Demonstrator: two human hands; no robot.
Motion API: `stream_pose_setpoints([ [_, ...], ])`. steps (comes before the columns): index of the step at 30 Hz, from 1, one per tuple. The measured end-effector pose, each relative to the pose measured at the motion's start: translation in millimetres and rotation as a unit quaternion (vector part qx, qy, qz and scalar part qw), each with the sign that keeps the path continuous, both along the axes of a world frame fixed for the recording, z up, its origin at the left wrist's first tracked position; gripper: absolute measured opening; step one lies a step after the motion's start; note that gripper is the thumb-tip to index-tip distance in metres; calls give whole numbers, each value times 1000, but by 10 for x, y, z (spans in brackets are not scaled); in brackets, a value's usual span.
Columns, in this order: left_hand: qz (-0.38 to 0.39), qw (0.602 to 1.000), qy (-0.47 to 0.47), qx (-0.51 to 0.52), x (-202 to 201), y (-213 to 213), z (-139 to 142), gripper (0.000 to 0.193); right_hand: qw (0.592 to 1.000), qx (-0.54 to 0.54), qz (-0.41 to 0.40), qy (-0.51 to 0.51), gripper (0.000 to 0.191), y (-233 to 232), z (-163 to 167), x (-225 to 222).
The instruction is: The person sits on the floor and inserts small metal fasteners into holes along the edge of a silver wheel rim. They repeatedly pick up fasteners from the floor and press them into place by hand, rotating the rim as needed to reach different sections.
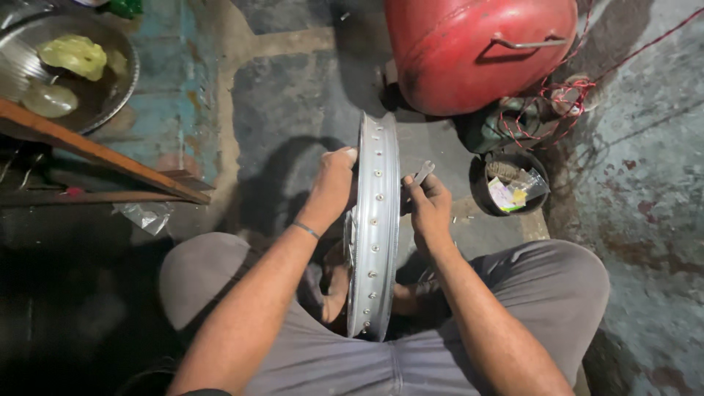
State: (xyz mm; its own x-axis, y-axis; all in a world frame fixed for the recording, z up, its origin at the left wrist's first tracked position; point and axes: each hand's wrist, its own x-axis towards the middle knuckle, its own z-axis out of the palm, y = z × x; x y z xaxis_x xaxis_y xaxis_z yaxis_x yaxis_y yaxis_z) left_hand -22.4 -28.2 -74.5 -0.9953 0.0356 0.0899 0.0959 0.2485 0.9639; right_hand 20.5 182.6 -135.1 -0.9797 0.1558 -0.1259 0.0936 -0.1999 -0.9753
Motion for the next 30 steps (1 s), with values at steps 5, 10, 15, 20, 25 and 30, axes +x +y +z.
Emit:
stream_pose_setpoints([
  [5,-108,982,70,-136,-8,-32,12,21,1000,20,-2,1,15,5,-9,6],
  [10,-9,994,47,-100,-11,11,-74,17,1000,13,-14,1,17,-2,1,14],
  [15,-144,983,52,-105,-33,-33,-100,24,1000,8,-14,3,15,-18,19,21],
  [20,-35,983,116,-135,-24,-14,-82,17,1000,17,-8,7,16,-25,9,22],
  [25,-78,990,48,-107,-10,-5,-65,14,1000,14,-6,7,14,-25,10,24],
  [30,-58,974,163,-146,-17,6,-59,11,1000,20,-11,5,14,-25,4,30],
])
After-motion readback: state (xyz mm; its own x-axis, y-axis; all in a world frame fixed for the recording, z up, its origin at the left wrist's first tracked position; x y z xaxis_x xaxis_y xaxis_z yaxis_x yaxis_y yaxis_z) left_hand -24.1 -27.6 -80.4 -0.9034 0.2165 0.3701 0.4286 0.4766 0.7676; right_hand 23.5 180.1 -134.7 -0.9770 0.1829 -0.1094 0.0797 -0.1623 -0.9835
